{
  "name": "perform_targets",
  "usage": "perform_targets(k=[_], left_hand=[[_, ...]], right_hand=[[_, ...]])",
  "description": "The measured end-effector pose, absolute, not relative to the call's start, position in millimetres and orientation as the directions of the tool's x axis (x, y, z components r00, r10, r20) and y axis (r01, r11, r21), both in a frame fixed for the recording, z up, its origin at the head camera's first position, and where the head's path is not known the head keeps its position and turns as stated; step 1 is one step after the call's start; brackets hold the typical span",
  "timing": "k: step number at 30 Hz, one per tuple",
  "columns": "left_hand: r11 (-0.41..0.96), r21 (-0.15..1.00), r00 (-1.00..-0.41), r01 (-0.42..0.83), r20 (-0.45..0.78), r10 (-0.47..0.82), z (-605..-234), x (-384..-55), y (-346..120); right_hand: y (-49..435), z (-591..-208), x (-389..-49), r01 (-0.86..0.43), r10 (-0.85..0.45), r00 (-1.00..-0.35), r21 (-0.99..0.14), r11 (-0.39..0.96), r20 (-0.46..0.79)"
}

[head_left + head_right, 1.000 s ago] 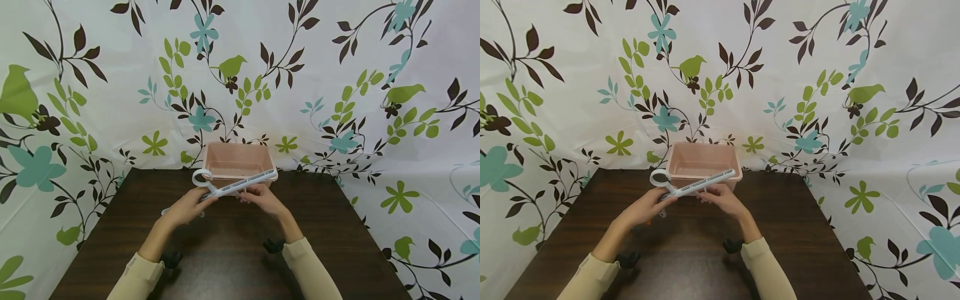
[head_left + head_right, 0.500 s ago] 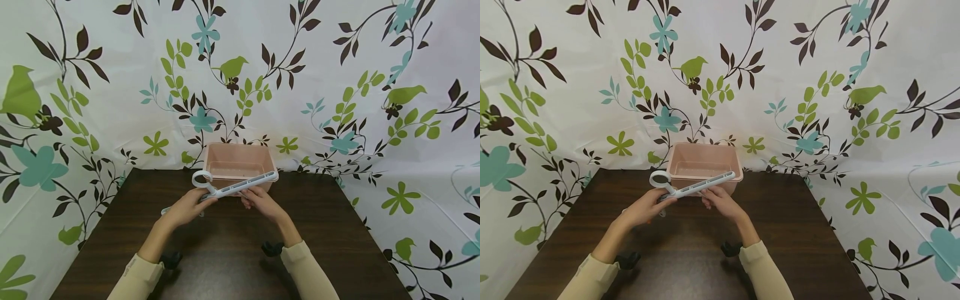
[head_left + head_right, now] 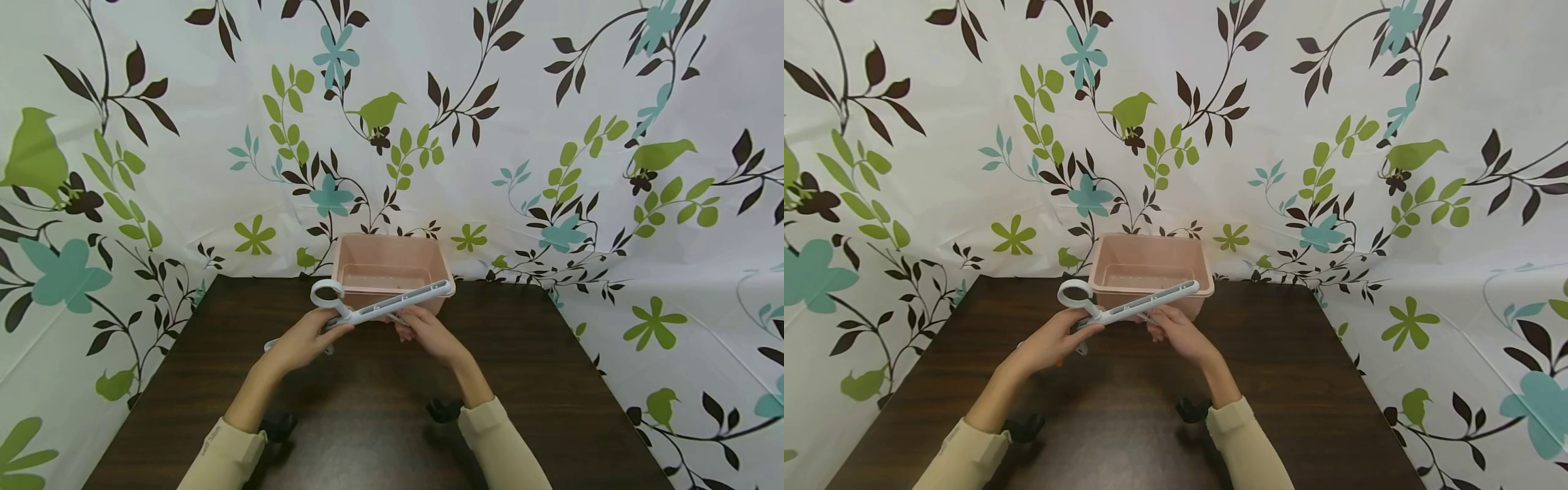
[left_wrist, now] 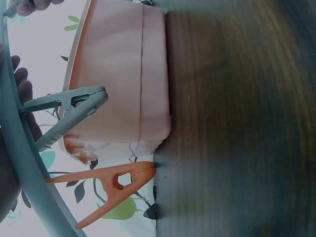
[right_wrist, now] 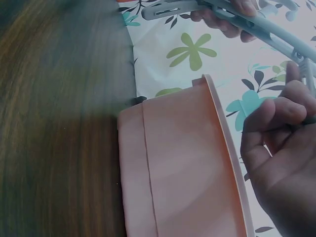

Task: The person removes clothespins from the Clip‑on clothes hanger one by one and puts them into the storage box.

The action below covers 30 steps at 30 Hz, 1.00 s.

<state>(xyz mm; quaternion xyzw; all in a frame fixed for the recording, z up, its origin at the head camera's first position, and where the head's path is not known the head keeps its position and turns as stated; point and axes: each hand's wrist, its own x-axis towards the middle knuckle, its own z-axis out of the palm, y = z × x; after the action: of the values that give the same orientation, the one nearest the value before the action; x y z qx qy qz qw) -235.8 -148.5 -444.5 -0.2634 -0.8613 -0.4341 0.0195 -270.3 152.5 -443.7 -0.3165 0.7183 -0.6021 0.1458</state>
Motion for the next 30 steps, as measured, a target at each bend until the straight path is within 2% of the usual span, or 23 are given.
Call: perform_targets(k=[4,11,14,24,30], left_hand=[[0.464,0.739,-0.851,0.489,0.288,0.439,-445.6,-234.5,-146.6],[0.449,0.713,-0.832,0.538,0.366,0.416,-445.8,-234.3,-144.9],[0.440,0.709,-0.827,0.551,0.394,0.402,-445.6,-233.0,-144.6],[0.389,0.733,-0.815,0.558,0.393,0.427,-445.4,-230.5,-146.1],[0.351,0.742,-0.792,0.571,0.388,0.471,-447.4,-230.4,-145.6]], right_hand=[[151.2,-445.0,-267.6,-0.331,-0.623,-0.752,-0.941,0.074,0.215],[150.9,-445.5,-265.3,-0.330,-0.632,-0.748,-0.940,0.091,0.201],[152.1,-444.8,-266.9,-0.321,-0.659,-0.726,-0.944,0.075,0.195],[155.4,-438.9,-268.5,-0.278,-0.703,-0.696,-0.958,0.071,0.149],[155.2,-442.6,-270.8,-0.243,-0.778,-0.611,-0.970,0.003,0.150]])
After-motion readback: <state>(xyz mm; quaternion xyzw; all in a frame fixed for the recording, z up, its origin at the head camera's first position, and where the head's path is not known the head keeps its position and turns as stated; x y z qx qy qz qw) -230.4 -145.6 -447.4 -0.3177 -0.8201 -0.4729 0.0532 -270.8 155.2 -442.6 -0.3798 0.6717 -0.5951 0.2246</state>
